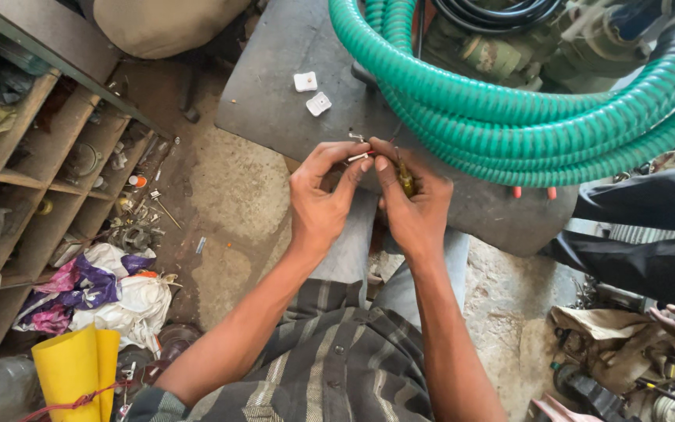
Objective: The person assembles a two-pin electrical plug by stripping wires, inserting them into the plug body, and tightening the screws with a screwdriver. The person handles the plug body, wires, and screwdriver throughout the process.
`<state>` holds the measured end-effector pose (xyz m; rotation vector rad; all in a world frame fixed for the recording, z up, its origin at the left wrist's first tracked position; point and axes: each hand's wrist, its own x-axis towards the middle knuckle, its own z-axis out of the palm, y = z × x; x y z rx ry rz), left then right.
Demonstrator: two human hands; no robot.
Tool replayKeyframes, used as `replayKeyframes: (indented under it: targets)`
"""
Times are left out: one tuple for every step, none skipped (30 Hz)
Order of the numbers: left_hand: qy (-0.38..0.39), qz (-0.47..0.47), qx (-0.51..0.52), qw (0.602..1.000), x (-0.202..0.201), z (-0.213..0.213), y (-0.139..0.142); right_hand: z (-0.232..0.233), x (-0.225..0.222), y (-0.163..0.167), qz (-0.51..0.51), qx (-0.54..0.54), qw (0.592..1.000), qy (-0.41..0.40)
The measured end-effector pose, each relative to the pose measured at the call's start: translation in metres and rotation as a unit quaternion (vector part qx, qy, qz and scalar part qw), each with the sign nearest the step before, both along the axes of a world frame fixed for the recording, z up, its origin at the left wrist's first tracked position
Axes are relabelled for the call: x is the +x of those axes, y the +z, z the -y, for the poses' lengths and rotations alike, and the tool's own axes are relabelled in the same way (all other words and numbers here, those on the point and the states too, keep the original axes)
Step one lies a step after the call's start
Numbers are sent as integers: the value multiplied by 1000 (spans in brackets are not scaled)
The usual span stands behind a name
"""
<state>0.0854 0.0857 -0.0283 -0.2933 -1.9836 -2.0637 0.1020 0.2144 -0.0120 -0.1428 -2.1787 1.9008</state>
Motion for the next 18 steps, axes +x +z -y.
replayKeyframes:
  targets:
    - [-5, 9, 2, 1000, -1, 0, 0, 0, 1, 0, 1, -4, 1000, 4]
    - [-9, 18, 4, 1000, -4, -1, 0, -1, 2, 1, -5, -1, 1000, 14]
    - [-13, 28, 7, 999, -5, -1, 0, -1, 4, 1, -11, 2, 1000, 23]
    - [-3, -10, -28, 1000, -7, -2, 0, -1, 5, 2, -16, 5, 999, 33]
    - [6, -48, -64, 997, -9, -1, 0, -1, 8, 2, -16, 16, 999, 22]
    - [16, -86, -99, 991, -9, -1, 1, -1, 12, 3, -15, 28, 999, 12]
    - [10, -82, -106, 991, -10, -1, 1, 0, 15, 3, -16, 39, 999, 3]
    - [5, -79, -113, 990, -12, -2, 2, 1, 19, 3, -13, 30, 999, -18]
    - [0, -74, -121, 990, -12, -2, 3, 1, 24, 4, -10, 22, 999, -38]
    - [-2, -90, -125, 988, -13, -2, 4, 1, 28, 4, -7, 13, 998, -59]
    - [-5, -105, -129, 986, -13, -2, 4, -1, 33, 5, -19, 21, 998, -53]
    - [-9, -120, -132, 984, -13, -2, 5, -4, 37, 6, -30, 29, 998, -47]
    - [-8, -134, -148, 980, -13, -2, 5, -7, 40, 7, -41, 37, 998, -40]
    - [-8, -148, -163, 975, -13, -2, 5, -11, 43, 9, -17, 80, 995, -50]
    - [-7, -162, -179, 970, -14, -1, 4, -14, 46, 11, 7, 122, 991, -59]
    - [-5, -169, -189, 967, -14, -1, 4, -18, 48, 14, 30, 163, 984, -67]
    - [-2, -177, -199, 964, -15, -1, 4, -21, 49, 18, -5, 194, 979, -68]
    - [2, -184, -211, 960, -16, 0, 4, -24, 51, 22, -40, 224, 971, -67]
